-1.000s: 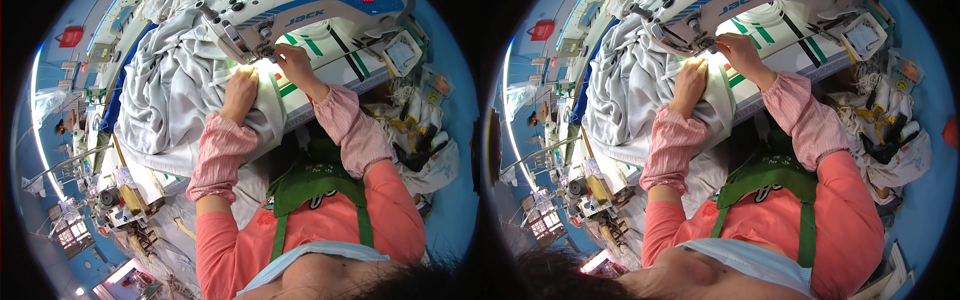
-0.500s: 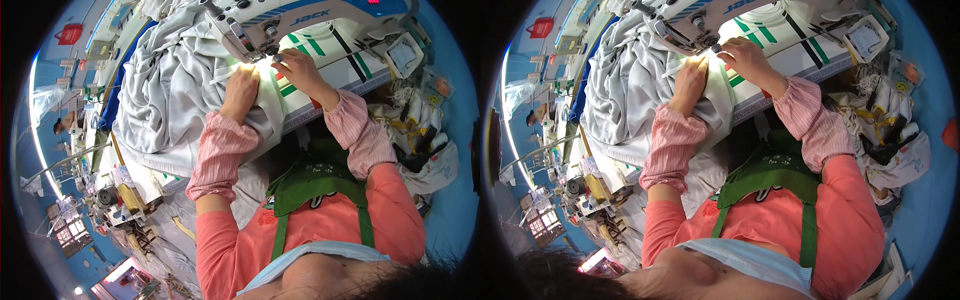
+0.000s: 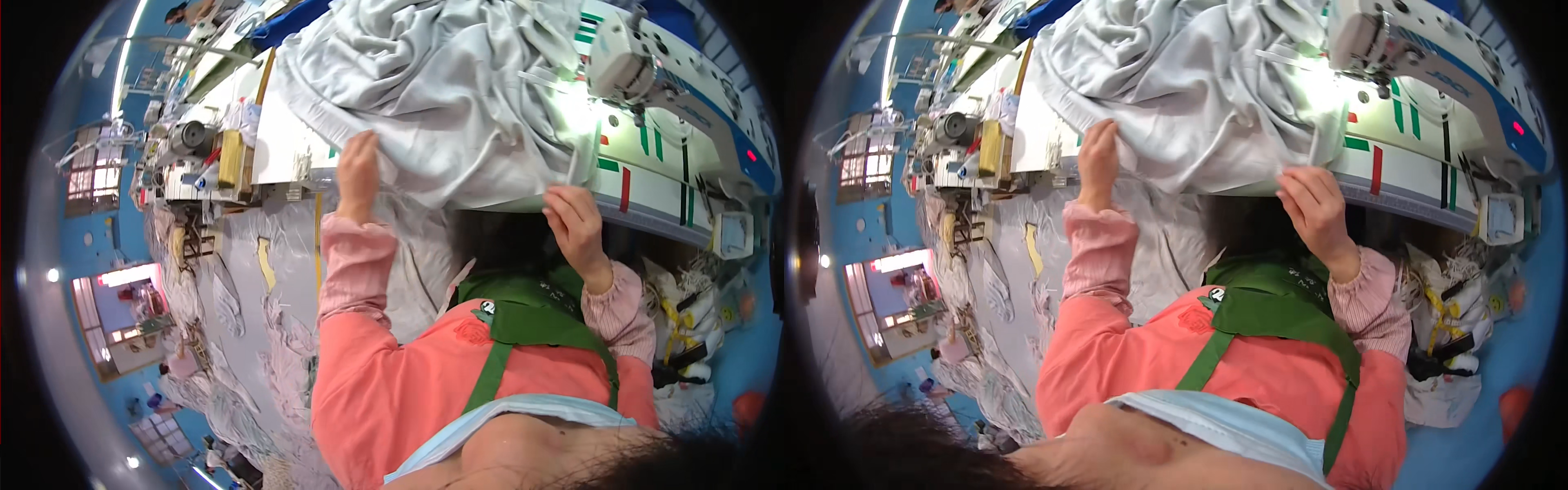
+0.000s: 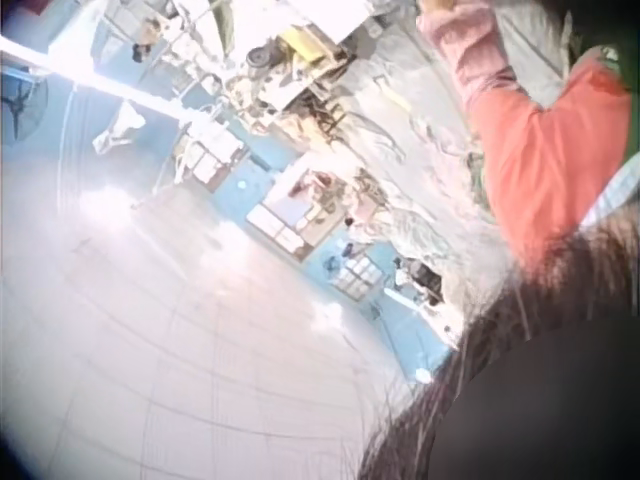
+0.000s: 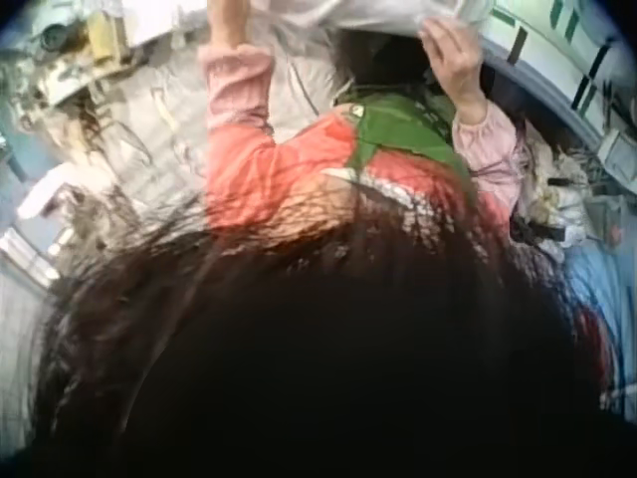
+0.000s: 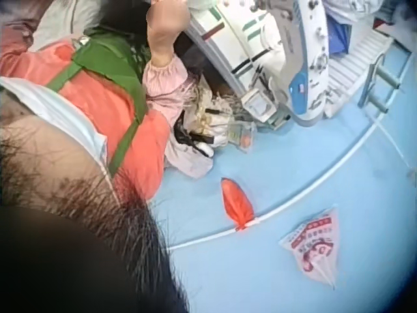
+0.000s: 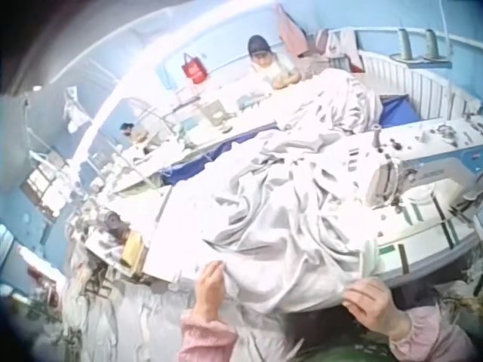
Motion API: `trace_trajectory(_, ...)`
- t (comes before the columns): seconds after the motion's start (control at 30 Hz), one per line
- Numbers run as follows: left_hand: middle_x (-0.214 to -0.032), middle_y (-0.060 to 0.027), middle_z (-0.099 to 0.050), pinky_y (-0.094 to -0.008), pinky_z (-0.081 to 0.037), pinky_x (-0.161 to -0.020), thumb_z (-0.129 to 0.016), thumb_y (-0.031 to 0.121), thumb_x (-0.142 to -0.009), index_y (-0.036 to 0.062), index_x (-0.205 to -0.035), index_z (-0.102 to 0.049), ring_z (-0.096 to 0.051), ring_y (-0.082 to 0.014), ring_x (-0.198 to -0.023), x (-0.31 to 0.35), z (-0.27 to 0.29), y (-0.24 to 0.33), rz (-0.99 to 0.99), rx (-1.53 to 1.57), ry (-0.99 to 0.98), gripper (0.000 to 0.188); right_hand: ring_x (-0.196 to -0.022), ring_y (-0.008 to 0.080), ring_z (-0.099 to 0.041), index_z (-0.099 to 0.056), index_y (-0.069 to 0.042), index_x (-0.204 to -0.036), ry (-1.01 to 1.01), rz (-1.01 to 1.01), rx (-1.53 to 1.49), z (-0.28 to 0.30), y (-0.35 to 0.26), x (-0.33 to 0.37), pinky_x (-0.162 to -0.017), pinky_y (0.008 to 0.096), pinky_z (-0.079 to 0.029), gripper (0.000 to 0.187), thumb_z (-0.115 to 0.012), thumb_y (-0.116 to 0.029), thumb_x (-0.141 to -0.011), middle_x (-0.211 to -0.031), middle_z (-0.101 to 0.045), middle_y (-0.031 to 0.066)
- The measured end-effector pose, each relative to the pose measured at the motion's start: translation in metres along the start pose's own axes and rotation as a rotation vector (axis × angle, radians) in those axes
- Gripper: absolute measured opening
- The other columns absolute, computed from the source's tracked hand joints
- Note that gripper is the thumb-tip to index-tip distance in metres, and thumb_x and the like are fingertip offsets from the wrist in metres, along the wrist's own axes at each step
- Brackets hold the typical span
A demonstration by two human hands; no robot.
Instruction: Sewing fabric pieces together using an industrial sewing machine.
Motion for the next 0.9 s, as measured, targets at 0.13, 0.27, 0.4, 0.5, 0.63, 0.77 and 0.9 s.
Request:
trace_trajectory(0.13,-0.122,-0.0112,-0.061,-0.0381,-0.049,-0.092,-0.053,0.001,-0.081,0.0016,-0.113,-0.062,-0.057,-0.0265,-0.117,0.029,0.014,-0.110,-0.067,-0.303,-0.117,0.033,-0.090,0.0335,-0.060,-0.063,0.002,-0.098,-0.022,-0.051,0.007,-0.002,-0.015,0.014,-0.078,0.0391,-0.049,0.020,-0.068,0.002,-0.079,-0.098,-0.062,0.0145)
trace_trajectory(0.27,-0.131,-0.0107,-0.057,-0.0374,-0.047,-0.095,-0.049,0.003,-0.085,0.0030,-0.120,-0.059,-0.055,-0.0266,-0.121,-0.015,0.002,-0.164,-0.212,-0.378,-0.288,0.037,-0.090,0.0336,-0.061,-0.063,0.003,-0.098,-0.038,-0.117,0.055,0.005,-0.023,0.027,-0.079,0.0385,-0.050,0.019,-0.067,0.003,-0.079,-0.098,-0.063,0.0155)
trace_trajectory(0.4,-0.129,-0.0118,-0.058,-0.0340,-0.048,-0.095,-0.056,-0.003,-0.078,0.0055,-0.121,-0.061,-0.057,-0.0262,-0.118,-0.043,-0.018,-0.214,-0.117,-0.341,-0.315,0.044,-0.092,0.0335,-0.061,-0.063,0.004,-0.099,-0.014,-0.200,0.112,0.020,-0.035,0.041,-0.080,0.0386,-0.051,0.019,-0.066,0.002,-0.081,-0.101,-0.063,0.0155)
trace_trajectory(0.5,-0.127,-0.0099,-0.060,-0.0338,-0.049,-0.094,-0.052,-0.003,-0.081,0.0072,-0.120,-0.062,-0.059,-0.0252,-0.114,-0.033,-0.023,-0.247,0.019,-0.263,-0.203,0.042,-0.093,0.0331,-0.062,-0.063,0.003,-0.101,0.032,-0.242,0.141,0.021,-0.046,0.049,-0.080,0.0384,-0.051,0.018,-0.065,0.001,-0.083,-0.101,-0.063,0.0153)
trace_trajectory(0.63,-0.126,-0.0105,-0.062,-0.0356,-0.049,-0.094,-0.052,-0.008,-0.079,0.0045,-0.117,-0.065,-0.060,-0.0291,-0.113,-0.047,-0.032,-0.246,0.092,-0.051,-0.230,0.042,-0.093,0.0316,-0.062,-0.063,0.003,-0.101,0.064,-0.281,0.173,0.027,-0.054,0.059,-0.080,0.0373,-0.051,0.017,-0.065,0.000,-0.084,-0.101,-0.063,0.0146)
trace_trajectory(0.77,-0.121,-0.0108,-0.064,-0.0359,-0.050,-0.091,-0.052,-0.003,-0.083,0.0065,-0.114,-0.066,-0.062,-0.0304,-0.108,-0.042,-0.028,-0.253,0.025,-0.074,-0.327,0.036,-0.091,0.0315,-0.062,-0.063,0.002,-0.101,0.061,-0.276,0.178,0.025,-0.064,0.063,-0.078,0.0366,-0.051,0.018,-0.065,0.001,-0.084,-0.101,-0.063,0.0149)
trace_trajectory(0.9,-0.107,-0.0120,-0.068,-0.0362,-0.052,-0.080,-0.054,-0.002,-0.081,0.0088,-0.111,-0.067,-0.067,-0.0280,-0.088,-0.026,-0.021,-0.284,0.208,-0.144,-0.165,0.035,-0.088,0.0312,-0.062,-0.063,0.002,-0.099,0.036,-0.214,0.117,0.019,-0.086,0.043,-0.076,0.0365,-0.051,0.018,-0.066,0.002,-0.081,-0.098,-0.064,0.0142)
Point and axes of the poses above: each hand's wrist, its own x-axis away from the middle knuckle, its own z-axis out of the back of the hand, y = z × x, the point moved 4 cm from there along -x, towards the middle knuckle
